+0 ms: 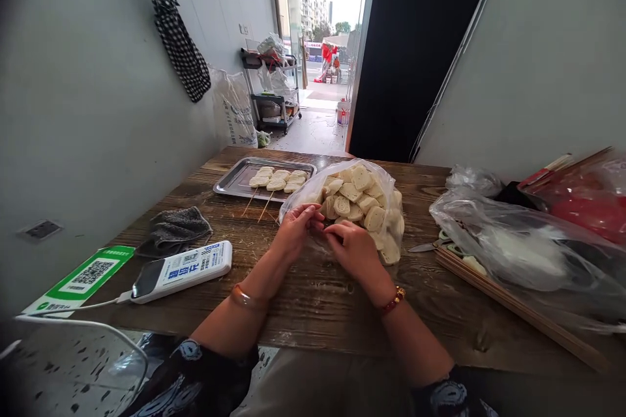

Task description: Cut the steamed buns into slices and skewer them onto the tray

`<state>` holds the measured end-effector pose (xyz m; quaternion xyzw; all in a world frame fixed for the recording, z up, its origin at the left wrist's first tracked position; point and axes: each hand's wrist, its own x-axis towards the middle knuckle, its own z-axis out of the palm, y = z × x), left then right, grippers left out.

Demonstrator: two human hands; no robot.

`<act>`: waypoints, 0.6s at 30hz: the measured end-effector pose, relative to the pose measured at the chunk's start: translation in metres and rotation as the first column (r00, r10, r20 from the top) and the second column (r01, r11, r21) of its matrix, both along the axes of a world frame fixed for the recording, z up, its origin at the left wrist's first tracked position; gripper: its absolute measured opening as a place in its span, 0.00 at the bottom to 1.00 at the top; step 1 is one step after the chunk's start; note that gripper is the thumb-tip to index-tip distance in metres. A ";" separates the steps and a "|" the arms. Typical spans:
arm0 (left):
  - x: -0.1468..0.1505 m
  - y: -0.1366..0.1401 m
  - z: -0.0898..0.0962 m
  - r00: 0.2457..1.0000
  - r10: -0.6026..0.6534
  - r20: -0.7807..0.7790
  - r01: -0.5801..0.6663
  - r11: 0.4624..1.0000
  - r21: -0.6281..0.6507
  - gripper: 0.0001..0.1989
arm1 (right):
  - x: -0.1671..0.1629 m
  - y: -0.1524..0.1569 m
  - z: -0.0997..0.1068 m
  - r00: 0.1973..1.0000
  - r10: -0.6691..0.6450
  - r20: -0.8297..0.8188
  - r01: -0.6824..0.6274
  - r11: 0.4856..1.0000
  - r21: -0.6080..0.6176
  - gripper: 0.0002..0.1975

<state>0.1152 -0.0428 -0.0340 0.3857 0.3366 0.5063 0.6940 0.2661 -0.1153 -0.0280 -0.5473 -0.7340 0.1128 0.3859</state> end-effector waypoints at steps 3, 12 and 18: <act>-0.001 -0.001 -0.001 1.000 -0.015 -0.020 0.016 1.000 0.018 0.17 | 0.013 0.001 0.004 0.986 -0.084 -0.145 0.103 0.986 0.131 0.10; 0.005 -0.002 -0.007 0.981 0.002 -0.192 0.018 0.994 0.103 0.19 | 0.055 0.004 0.008 0.696 -0.189 -0.693 0.251 0.968 -0.013 0.14; 0.008 -0.014 0.004 0.946 0.009 -0.323 0.059 0.978 0.199 0.16 | 0.063 0.006 0.015 0.510 -0.145 -0.848 0.234 0.972 -0.025 0.14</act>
